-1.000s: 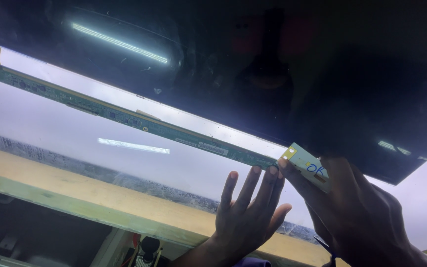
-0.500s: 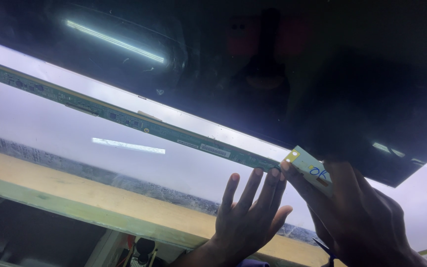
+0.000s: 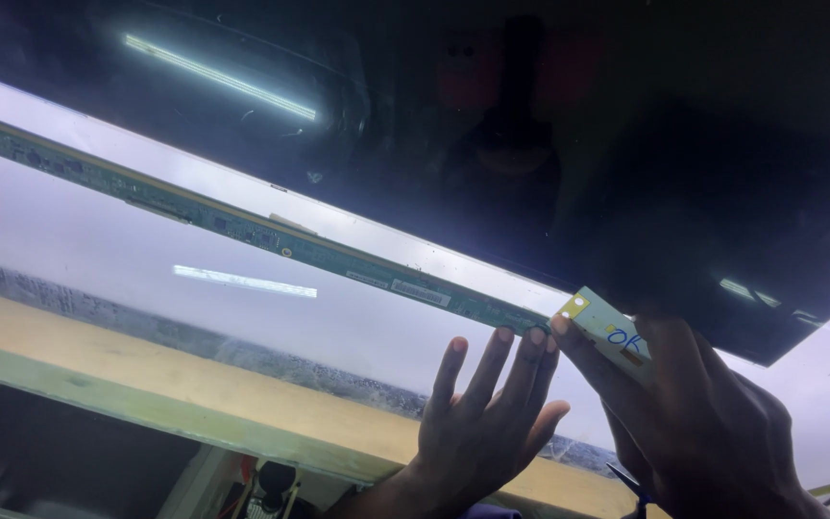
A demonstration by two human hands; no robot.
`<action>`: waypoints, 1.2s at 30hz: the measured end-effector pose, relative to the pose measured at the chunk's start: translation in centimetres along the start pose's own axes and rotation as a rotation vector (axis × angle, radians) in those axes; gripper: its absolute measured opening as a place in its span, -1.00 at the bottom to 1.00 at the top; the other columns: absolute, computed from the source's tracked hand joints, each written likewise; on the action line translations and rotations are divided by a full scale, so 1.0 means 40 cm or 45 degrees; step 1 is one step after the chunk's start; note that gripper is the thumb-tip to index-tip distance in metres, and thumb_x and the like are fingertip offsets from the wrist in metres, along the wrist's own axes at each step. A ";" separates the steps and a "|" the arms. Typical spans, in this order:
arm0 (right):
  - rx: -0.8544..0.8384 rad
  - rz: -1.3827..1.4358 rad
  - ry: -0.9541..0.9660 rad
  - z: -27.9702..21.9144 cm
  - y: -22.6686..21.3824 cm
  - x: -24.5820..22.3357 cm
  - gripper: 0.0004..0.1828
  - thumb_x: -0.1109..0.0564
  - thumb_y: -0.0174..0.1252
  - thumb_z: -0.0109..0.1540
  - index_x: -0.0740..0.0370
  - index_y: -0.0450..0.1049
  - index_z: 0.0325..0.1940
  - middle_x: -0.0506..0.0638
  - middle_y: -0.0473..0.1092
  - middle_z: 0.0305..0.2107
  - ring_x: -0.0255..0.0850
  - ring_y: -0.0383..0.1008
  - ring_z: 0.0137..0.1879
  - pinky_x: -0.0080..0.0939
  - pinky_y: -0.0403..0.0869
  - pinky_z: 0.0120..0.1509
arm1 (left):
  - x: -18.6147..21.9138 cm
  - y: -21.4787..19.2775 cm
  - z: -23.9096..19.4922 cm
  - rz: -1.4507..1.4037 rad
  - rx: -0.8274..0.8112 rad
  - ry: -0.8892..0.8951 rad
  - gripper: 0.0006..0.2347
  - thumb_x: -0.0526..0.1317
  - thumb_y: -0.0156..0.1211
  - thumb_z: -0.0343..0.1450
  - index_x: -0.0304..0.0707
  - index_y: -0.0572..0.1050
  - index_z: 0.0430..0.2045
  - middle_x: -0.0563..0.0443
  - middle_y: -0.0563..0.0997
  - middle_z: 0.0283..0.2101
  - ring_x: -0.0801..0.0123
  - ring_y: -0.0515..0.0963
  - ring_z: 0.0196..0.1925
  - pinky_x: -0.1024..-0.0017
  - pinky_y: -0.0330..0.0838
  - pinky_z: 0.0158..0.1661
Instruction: The person handles a small green circuit board and a yellow connector, aligning them on a light table. They then move to a larger monitor assembly, positioning the circuit board along the edge of the screen and securing it with tape.
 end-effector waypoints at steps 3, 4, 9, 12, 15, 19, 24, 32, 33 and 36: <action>0.015 0.074 -0.001 0.015 0.000 -0.009 -0.50 0.19 0.18 0.20 -0.19 0.45 0.21 -0.02 0.32 -0.30 -0.23 0.39 -0.48 -0.18 0.38 -0.69 | -0.006 0.000 0.000 0.015 0.008 0.018 -0.29 0.36 0.30 0.41 -0.10 0.29 0.28 0.01 0.25 0.34 0.20 0.24 0.37 0.03 0.15 0.30; 0.009 0.076 -0.003 0.005 -0.001 -0.007 -0.50 0.19 0.18 0.20 -0.19 0.45 0.21 -0.02 0.32 -0.30 -0.23 0.39 -0.48 -0.18 0.38 -0.69 | 0.002 -0.003 -0.005 0.012 0.004 0.016 -0.29 0.36 0.30 0.41 -0.10 0.29 0.28 0.01 0.25 0.34 0.20 0.24 0.37 0.03 0.15 0.30; 0.142 0.126 -0.035 0.018 -0.015 -0.007 -0.53 0.21 0.25 0.21 -0.19 0.49 0.17 0.01 0.37 -0.27 -0.25 0.44 -0.41 -0.23 0.40 -0.57 | -0.006 -0.007 0.003 0.005 0.011 0.013 -0.33 0.32 0.28 0.43 -0.11 0.29 0.29 0.02 0.24 0.34 0.21 0.25 0.37 0.03 0.16 0.30; 0.086 0.131 -0.004 0.014 0.005 -0.003 -0.55 0.13 0.23 0.23 -0.25 0.47 0.19 0.01 0.36 -0.29 -0.19 0.44 -0.42 -0.16 0.37 -0.64 | 0.000 0.001 -0.002 0.030 -0.012 0.011 -0.25 0.40 0.28 0.38 -0.08 0.27 0.29 0.01 0.23 0.36 0.19 0.22 0.39 0.03 0.13 0.31; -0.010 0.147 0.013 0.003 0.012 0.004 -0.44 0.14 0.20 0.18 -0.31 0.40 0.23 0.01 0.34 -0.23 -0.22 0.43 -0.42 -0.13 0.45 -0.62 | -0.005 -0.005 0.000 -0.002 0.014 0.013 -0.27 0.38 0.32 0.38 -0.10 0.29 0.27 0.03 0.29 0.32 0.22 0.28 0.35 0.04 0.17 0.29; 0.030 0.140 -0.010 0.013 0.013 -0.001 -0.55 0.10 0.19 0.21 -0.28 0.44 0.17 0.02 0.36 -0.25 -0.17 0.45 -0.39 -0.12 0.37 -0.68 | -0.006 -0.005 0.001 0.024 0.023 0.012 -0.28 0.37 0.32 0.39 -0.08 0.30 0.28 0.03 0.24 0.35 0.21 0.23 0.38 0.03 0.13 0.31; -0.093 0.104 0.049 0.007 0.022 -0.001 -0.45 0.14 0.13 0.19 -0.35 0.40 0.24 0.00 0.34 -0.26 -0.19 0.43 -0.45 -0.08 0.44 -0.66 | -0.009 -0.008 -0.002 -0.018 0.040 0.017 -0.32 0.33 0.34 0.40 -0.10 0.33 0.25 0.03 0.29 0.31 0.23 0.28 0.35 0.03 0.16 0.29; 0.041 0.198 -0.013 0.015 0.012 -0.008 -0.53 0.13 0.19 0.22 -0.30 0.44 0.18 0.02 0.34 -0.27 -0.17 0.44 -0.42 -0.12 0.36 -0.68 | -0.008 -0.016 0.000 0.025 0.026 0.011 -0.30 0.36 0.28 0.40 -0.07 0.31 0.28 0.05 0.27 0.34 0.24 0.25 0.37 0.05 0.15 0.30; 0.047 0.178 -0.022 0.021 0.005 -0.011 -0.58 0.11 0.20 0.21 -0.28 0.47 0.14 0.01 0.34 -0.27 -0.17 0.44 -0.41 -0.12 0.36 -0.68 | -0.010 -0.019 0.003 0.020 0.028 -0.002 -0.31 0.36 0.27 0.39 -0.06 0.32 0.27 0.06 0.28 0.34 0.24 0.24 0.37 0.06 0.14 0.30; 0.000 0.134 -0.014 0.001 0.015 -0.002 -0.47 0.15 0.16 0.21 -0.30 0.40 0.23 0.03 0.36 -0.24 -0.21 0.45 -0.41 -0.16 0.42 -0.64 | -0.013 -0.017 -0.002 -0.026 0.050 0.021 -0.33 0.31 0.32 0.42 -0.12 0.31 0.26 0.02 0.28 0.32 0.22 0.26 0.36 0.04 0.17 0.29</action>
Point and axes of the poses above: each hand's wrist, its own z-axis towards the middle knuckle, its own y-axis out of the palm, x = y × z, the point moved 7 cm from there along z, towards the middle knuckle
